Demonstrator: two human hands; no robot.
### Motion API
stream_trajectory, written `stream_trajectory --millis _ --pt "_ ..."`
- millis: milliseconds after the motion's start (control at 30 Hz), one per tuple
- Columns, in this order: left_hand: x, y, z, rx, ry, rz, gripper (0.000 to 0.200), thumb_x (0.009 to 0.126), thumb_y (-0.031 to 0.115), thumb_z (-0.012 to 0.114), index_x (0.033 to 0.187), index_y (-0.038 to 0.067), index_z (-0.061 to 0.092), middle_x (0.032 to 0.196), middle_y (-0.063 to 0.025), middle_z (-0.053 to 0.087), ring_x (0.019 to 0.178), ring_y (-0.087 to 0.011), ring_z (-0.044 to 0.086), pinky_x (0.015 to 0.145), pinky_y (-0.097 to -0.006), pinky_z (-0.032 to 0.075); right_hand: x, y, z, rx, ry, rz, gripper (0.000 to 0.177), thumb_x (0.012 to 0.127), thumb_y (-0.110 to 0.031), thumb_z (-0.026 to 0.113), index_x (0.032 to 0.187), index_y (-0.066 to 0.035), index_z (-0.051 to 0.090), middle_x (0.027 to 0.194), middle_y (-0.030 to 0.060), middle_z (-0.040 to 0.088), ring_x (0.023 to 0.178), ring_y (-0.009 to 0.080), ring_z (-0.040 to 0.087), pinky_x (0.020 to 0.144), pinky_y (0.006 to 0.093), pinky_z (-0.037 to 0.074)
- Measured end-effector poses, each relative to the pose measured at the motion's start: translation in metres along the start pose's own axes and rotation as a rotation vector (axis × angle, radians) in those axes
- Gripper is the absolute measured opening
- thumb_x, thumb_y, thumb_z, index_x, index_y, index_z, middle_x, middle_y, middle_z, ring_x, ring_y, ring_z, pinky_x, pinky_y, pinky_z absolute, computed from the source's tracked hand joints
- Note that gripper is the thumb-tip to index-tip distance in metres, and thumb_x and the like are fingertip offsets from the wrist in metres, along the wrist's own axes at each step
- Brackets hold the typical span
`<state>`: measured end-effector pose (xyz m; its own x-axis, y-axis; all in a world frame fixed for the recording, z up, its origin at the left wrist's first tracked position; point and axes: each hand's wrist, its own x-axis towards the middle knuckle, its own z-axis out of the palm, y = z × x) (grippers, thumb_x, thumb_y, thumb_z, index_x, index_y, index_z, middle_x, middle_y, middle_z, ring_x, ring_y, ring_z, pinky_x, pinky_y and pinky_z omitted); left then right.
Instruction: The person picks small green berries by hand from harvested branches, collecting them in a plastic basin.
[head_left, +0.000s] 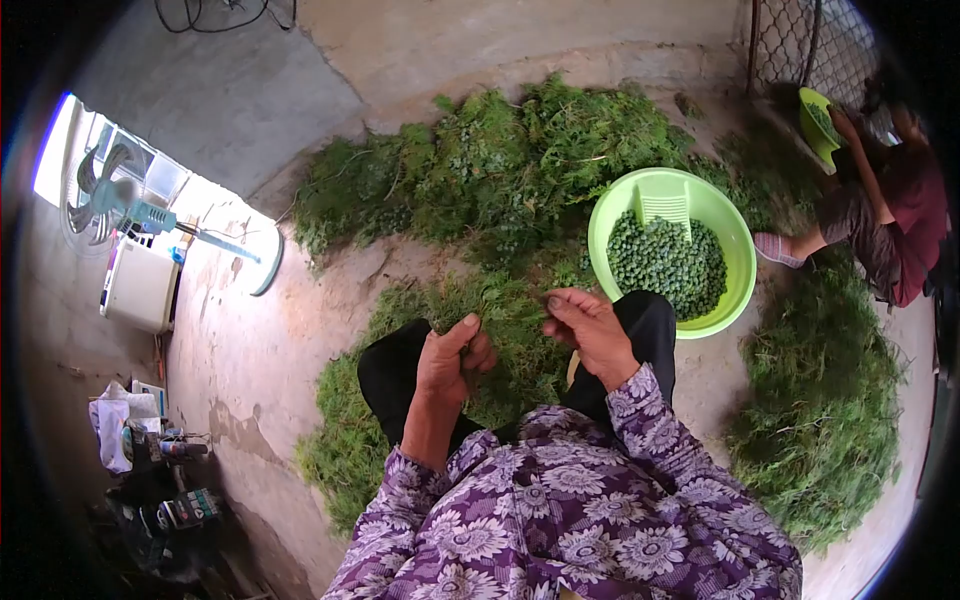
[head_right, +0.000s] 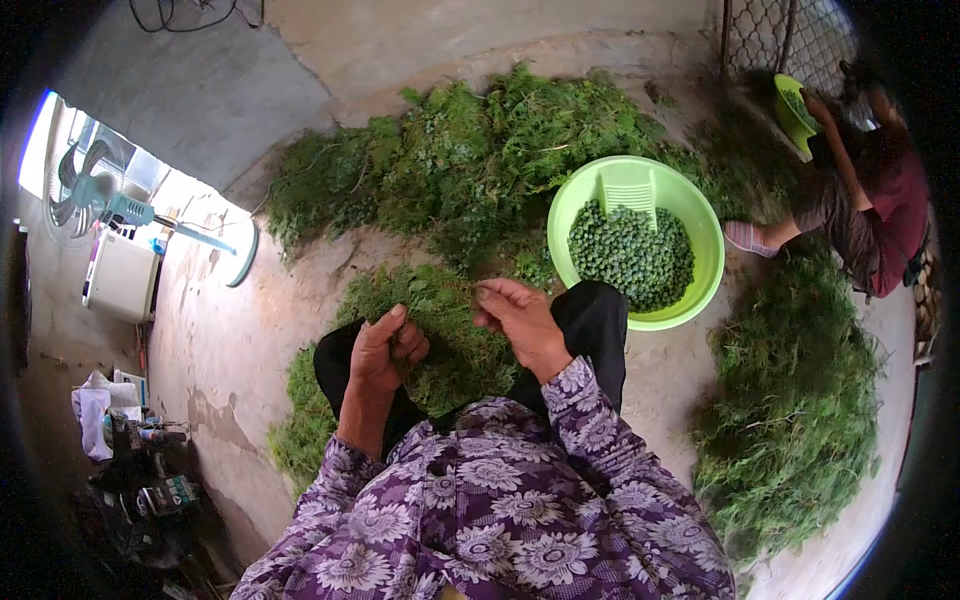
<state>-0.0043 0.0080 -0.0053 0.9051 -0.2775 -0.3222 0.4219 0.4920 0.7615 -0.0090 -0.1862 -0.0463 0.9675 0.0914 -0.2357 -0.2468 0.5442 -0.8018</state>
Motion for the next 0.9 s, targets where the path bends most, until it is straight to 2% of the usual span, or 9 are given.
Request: stream_trajectory --millis 100,167,267,333,467,567,733,867,900 --pt "-0.002 0.001 0.007 0.033 -0.001 0.015 0.019 0.082 0.020 0.055 0.067 0.011 0.047 0.051 0.0006 0.040 0.043 -0.0112 0.032 0.045 -0.0284 0.028 0.004 0.006 0.008 0.050 -0.130 0.060 0.021 0.082 -0.017 0.057 0.098 -0.003 0.057 0.081 0.0004 0.058 0.065 0.0079 0.055 0.054 0.0201 0.042" --pt "-0.003 0.001 0.010 0.059 0.017 0.025 0.019 0.082 0.020 0.055 0.067 0.011 0.047 0.050 0.0010 0.039 0.042 -0.0111 0.031 0.044 -0.0282 0.027 0.001 0.003 0.016 0.063 -0.097 0.067 0.022 0.082 -0.017 0.058 0.099 -0.004 0.057 0.082 0.0007 0.058 0.065 0.0068 0.054 0.055 0.0198 0.042" --pt "-0.005 0.000 0.014 0.059 0.044 0.029 0.018 0.081 0.019 0.056 0.067 0.011 0.048 0.049 0.0005 0.040 0.039 -0.0109 0.031 0.043 -0.0280 0.028 0.000 -0.009 0.023 -0.023 -0.211 0.067 0.022 0.081 -0.015 0.058 0.099 -0.004 0.057 0.082 -0.0029 0.056 0.070 0.0039 0.051 0.057 0.0184 0.043" --pt "-0.005 0.001 0.017 0.086 0.109 0.033 0.017 0.080 0.017 0.058 0.067 0.010 0.050 0.049 -0.0002 0.041 0.039 -0.0110 0.032 0.041 -0.0281 0.028 0.005 -0.003 0.022 -0.077 -0.277 -0.029 0.023 0.080 -0.013 0.060 0.099 -0.003 0.057 0.082 -0.0026 0.056 0.071 0.0036 0.050 0.060 0.0187 0.043" --pt "-0.003 -0.001 0.018 0.190 0.202 0.029 0.021 0.078 0.013 0.060 0.062 0.008 0.049 0.049 -0.0002 0.042 0.038 -0.0104 0.035 0.038 -0.0271 0.030 -0.001 -0.010 0.022 -0.207 -0.285 -0.035 0.020 0.078 -0.007 0.058 0.097 -0.002 0.059 0.083 -0.0021 0.057 0.071 0.0042 0.050 0.063 0.0195 0.043" --pt "-0.002 -0.004 0.017 0.228 0.249 0.071 0.021 0.077 0.012 0.061 0.060 0.009 0.048 0.048 0.0011 0.041 0.037 -0.0095 0.035 0.036 -0.0263 0.028 -0.002 -0.006 0.023 -0.284 -0.270 -0.162 0.021 0.075 -0.007 0.057 0.095 -0.002 0.059 0.078 0.0003 0.059 0.071 0.0077 0.053 0.064 0.0231 0.045" --pt "-0.002 -0.008 0.020 0.288 0.282 0.146 0.019 0.078 0.011 0.060 0.062 0.008 0.049 0.048 0.0028 0.040 0.038 -0.0073 0.034 0.035 -0.0252 0.027 -0.003 0.004 0.030 -0.760 -0.056 -0.422 0.022 0.066 -0.009 0.057 0.086 0.000 0.058 0.078 0.0135 0.060 0.072 0.0195 0.059 0.063 0.0294 0.046" --pt "-0.004 -0.014 0.026 0.302 0.303 0.178 0.015 0.079 0.011 0.059 0.066 0.008 0.051 0.048 0.0037 0.039 0.037 -0.0066 0.033 0.035 -0.0246 0.027 0.008 0.025 0.029 -0.893 0.035 -0.625 0.019 0.067 -0.008 0.058 0.085 0.000 0.058 0.073 0.0157 0.057 0.068 0.0155 0.058 0.058 0.0287 0.045" --pt "-0.005 -0.015 0.024 0.266 0.299 0.176 0.013 0.079 0.010 0.058 0.067 0.008 0.051 0.048 0.0039 0.039 0.037 -0.0066 0.033 0.035 -0.0246 0.027 0.013 0.032 0.024 -1.055 0.088 -0.674 0.018 0.068 -0.008 0.057 0.084 0.001 0.057 0.075 0.0154 0.058 0.068 0.0167 0.059 0.058 0.0291 0.045"
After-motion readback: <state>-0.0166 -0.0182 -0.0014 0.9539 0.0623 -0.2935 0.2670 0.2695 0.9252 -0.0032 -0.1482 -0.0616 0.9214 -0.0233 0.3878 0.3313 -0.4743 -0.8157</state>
